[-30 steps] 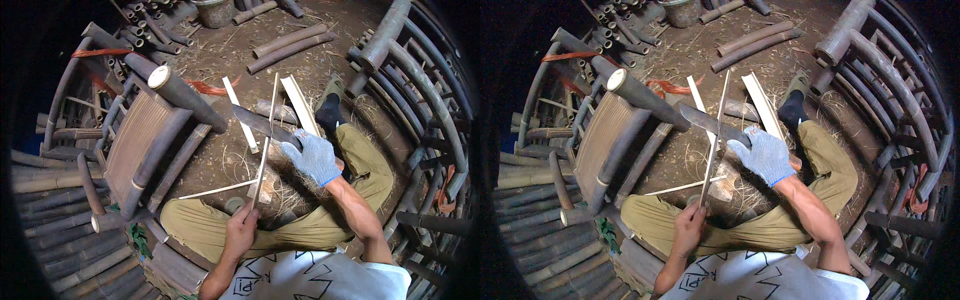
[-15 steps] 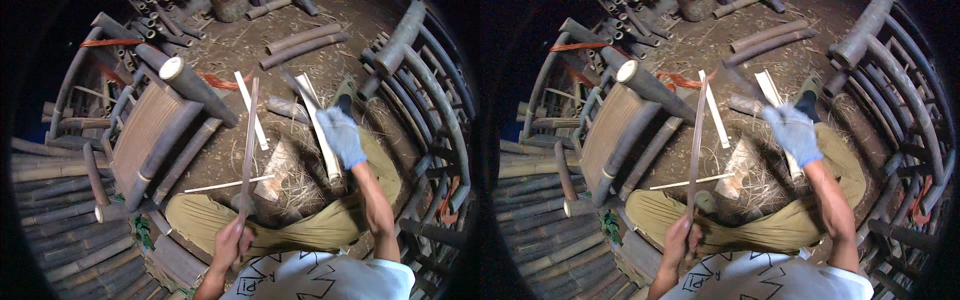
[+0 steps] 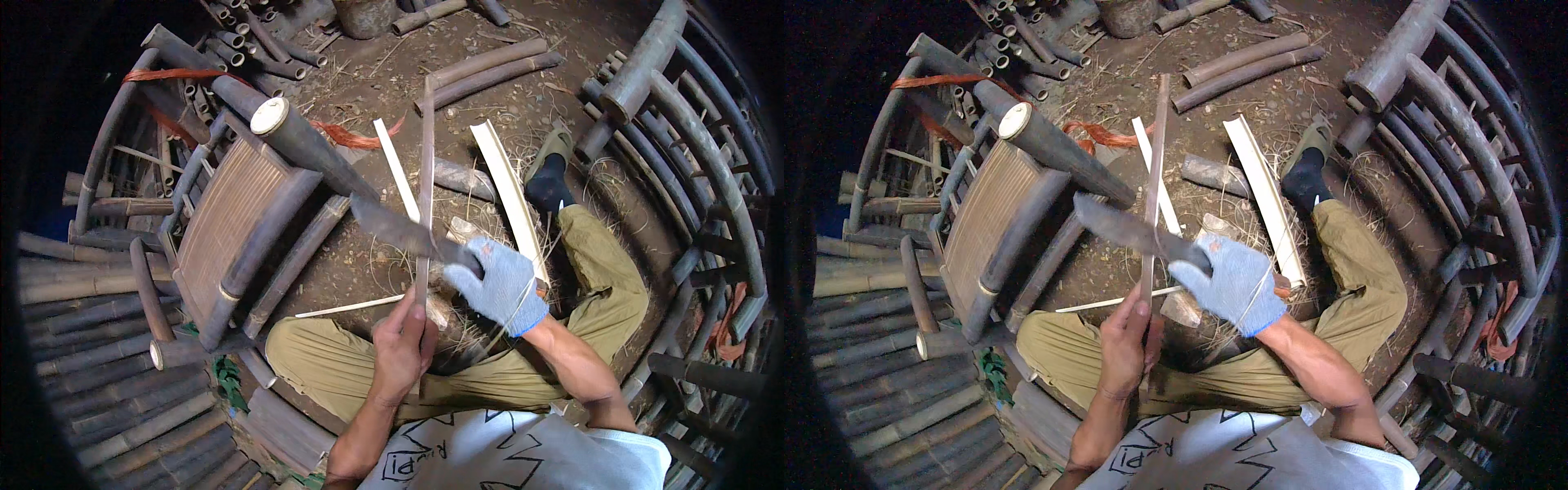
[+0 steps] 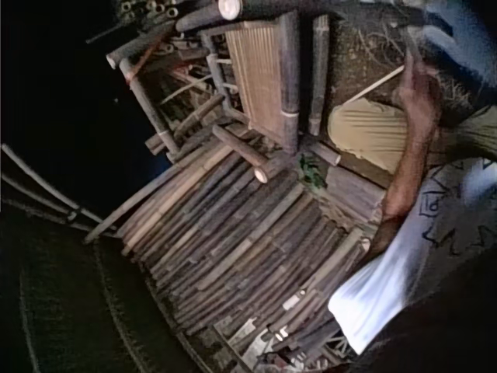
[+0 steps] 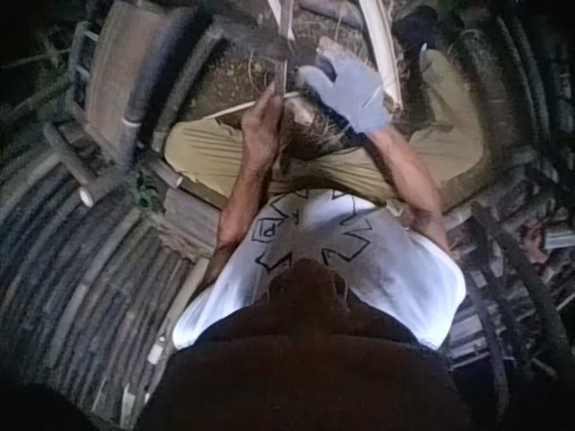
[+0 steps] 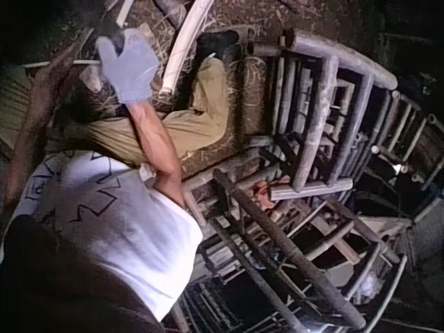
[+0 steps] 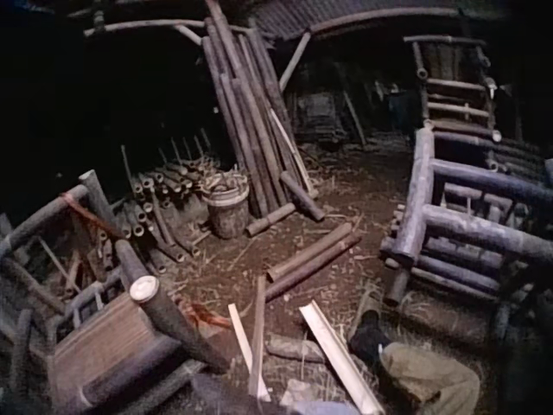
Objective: The person shaves bamboo strips using a machete and fits them into the seat of a bamboo chair frame.
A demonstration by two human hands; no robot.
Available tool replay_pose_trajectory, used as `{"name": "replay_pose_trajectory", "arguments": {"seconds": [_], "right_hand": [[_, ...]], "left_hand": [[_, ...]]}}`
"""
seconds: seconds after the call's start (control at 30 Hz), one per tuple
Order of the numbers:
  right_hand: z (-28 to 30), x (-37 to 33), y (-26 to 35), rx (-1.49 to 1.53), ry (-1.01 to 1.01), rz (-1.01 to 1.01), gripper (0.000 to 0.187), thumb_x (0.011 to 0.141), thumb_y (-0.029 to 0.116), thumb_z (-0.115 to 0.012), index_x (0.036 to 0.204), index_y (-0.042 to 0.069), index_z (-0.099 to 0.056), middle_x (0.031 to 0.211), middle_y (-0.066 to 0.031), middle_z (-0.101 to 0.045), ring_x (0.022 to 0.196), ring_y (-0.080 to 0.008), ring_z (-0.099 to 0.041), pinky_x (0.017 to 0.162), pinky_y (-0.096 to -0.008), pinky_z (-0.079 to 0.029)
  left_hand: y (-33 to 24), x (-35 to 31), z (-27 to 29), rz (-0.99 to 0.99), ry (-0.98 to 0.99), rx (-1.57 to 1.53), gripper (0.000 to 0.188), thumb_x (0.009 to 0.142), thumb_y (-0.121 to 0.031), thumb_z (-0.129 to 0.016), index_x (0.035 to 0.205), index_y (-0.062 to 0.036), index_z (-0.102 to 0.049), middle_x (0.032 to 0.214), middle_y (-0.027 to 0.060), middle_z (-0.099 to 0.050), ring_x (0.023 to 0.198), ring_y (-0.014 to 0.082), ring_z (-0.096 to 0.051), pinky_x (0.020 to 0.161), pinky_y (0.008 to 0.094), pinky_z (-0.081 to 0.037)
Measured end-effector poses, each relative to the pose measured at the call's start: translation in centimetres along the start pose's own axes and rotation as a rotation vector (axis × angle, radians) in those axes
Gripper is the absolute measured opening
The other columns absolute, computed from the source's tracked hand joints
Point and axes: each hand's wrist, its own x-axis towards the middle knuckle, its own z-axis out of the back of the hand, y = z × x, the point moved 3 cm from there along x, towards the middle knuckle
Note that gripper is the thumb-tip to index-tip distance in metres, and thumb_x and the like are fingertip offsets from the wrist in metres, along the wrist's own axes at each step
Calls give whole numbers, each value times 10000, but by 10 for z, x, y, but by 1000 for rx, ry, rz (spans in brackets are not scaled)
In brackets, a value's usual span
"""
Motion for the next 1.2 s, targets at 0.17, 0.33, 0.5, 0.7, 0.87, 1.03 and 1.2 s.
{"name": "replay_pose_trajectory", "arguments": {"seconds": [0.17, 0.33, 0.5, 0.7, 0.87, 1.03, 1.2], "right_hand": [[18, 36, -29, -202, -68, -91, 452, 938, 522, -635, 959, 73, -672, 802, -192, -690, 760, -414, -684, 675, -489, -539], [30, 57, -49, -191, -90, -139, 471, 941, 556, -621, 977, 92, -688, 829, -202, -705, 762, -406, -696, 673, -489, -544], [33, 67, -53, -229, -141, -101, 476, 959, 542, -597, 1000, 76, -683, 874, -202, -715, 803, -423, -693, 698, -489, -545], [84, 97, -121, -361, -230, -32, 411, 1004, 430, -574, 956, 34, -671, 862, -222, -686, 822, -437, -678, 728, -487, -536], [33, 26, -1, 31, -34, -27, 409, 893, 462, -707, 898, 54, -677, 775, -191, -668, 731, -413, -668, 655, -478, -529], [17, -8, 29, -19, 137, 182, 390, 829, 455, -761, 789, 82, -656, 673, -150, -623, 639, -382, -654, 588, -464, -514], [22, 5, 5, -52, -1, 60, 450, 840, 496, -754, 838, 55, -664, 718, -172, -653, 672, -396, -662, 606, -467, -520]], "left_hand": [[7, -30, 14, 94, 60, 61, 441, 1089, -223, -460, 1501, -66, -467, 595, -23, -465, 422, 53, -369, 372, 224, -301], [17, -52, 42, 95, 190, 63, 481, 1092, -199, -450, 1547, -54, -393, 573, -26, -427, 462, 48, -361, 411, 217, -287], [22, -76, 61, 163, 141, 101, 490, 1089, -207, -464, 1543, -36, -391, 568, -26, -425, 458, 51, -359, 420, 216, -293], [43, -100, 82, 166, 113, -81, 510, 1081, -307, -464, 1500, -16, -440, 547, -9, -440, 403, 78, -358, 391, 229, -306], [7, -4, 35, 147, 147, -394, 464, 1090, -332, -413, 1442, -35, -473, 544, -1, -441, 362, 74, -341, 349, 239, -306], [8, 27, 13, 192, 250, -522, 323, 1099, -314, -394, 1282, -94, -542, 589, -6, -443, 364, 55, -320, 345, 224, -289], [0, 0, -4, 188, 217, -347, 409, 1111, -279, -359, 1462, -114, -488, 592, -10, -399, 398, 57, -276, 369, 211, -275]]}}
